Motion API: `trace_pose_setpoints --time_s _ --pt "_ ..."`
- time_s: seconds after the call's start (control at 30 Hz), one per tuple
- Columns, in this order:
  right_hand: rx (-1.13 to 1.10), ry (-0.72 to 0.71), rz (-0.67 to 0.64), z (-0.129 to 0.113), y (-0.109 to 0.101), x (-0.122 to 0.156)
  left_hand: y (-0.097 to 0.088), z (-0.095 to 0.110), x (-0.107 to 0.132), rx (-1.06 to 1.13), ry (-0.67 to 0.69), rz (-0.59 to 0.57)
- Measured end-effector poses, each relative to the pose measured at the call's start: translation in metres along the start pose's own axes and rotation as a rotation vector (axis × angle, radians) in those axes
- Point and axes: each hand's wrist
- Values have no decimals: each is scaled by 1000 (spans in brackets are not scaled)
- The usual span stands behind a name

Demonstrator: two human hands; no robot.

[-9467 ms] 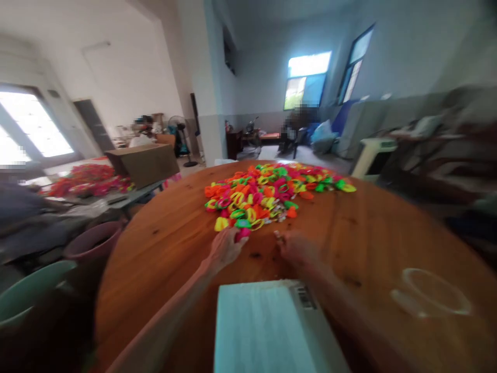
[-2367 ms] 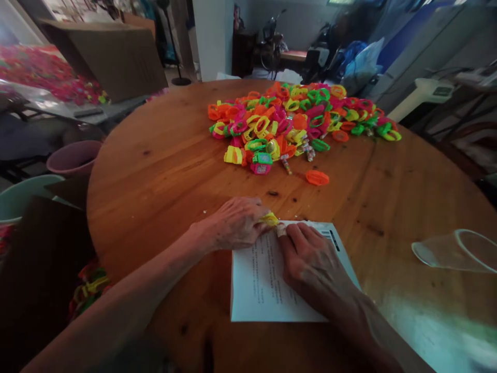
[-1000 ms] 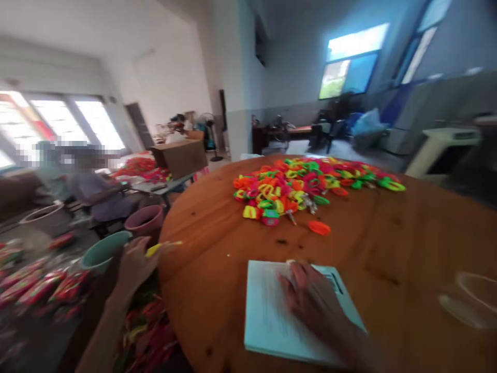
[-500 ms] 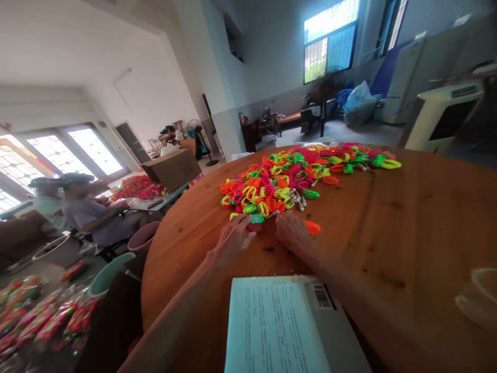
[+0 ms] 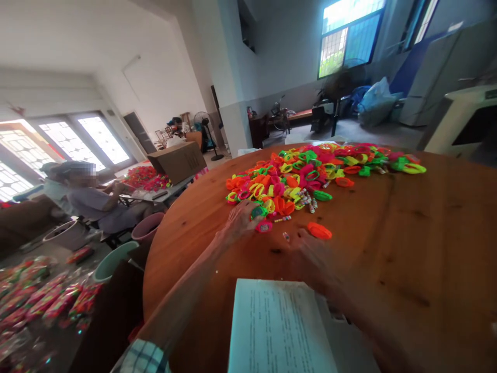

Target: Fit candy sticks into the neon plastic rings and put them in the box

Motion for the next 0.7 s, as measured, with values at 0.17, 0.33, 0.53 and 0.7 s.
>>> trace_pose_setpoints --time_s 0.17,0.33,0.53,0.7 --pt "-233 -35 158 -5 22 61 -13 5 15 183 -62 53" --pt "-135 -156 106 -17 17 117 -27 32 64 596 -38 -196" --pt "-40 -46 111 -35 6 123 -15 48 92 722 86 -444" --pt "-17 -33 98 -39 8 121 -13 51 94 663 187 -376"
Point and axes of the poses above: each hand's wrist, its own x-axis away from the middle knuckle, its own y-axis out of the palm, z = x × y, and after that the axes turned 12 degrees about y, right-handed
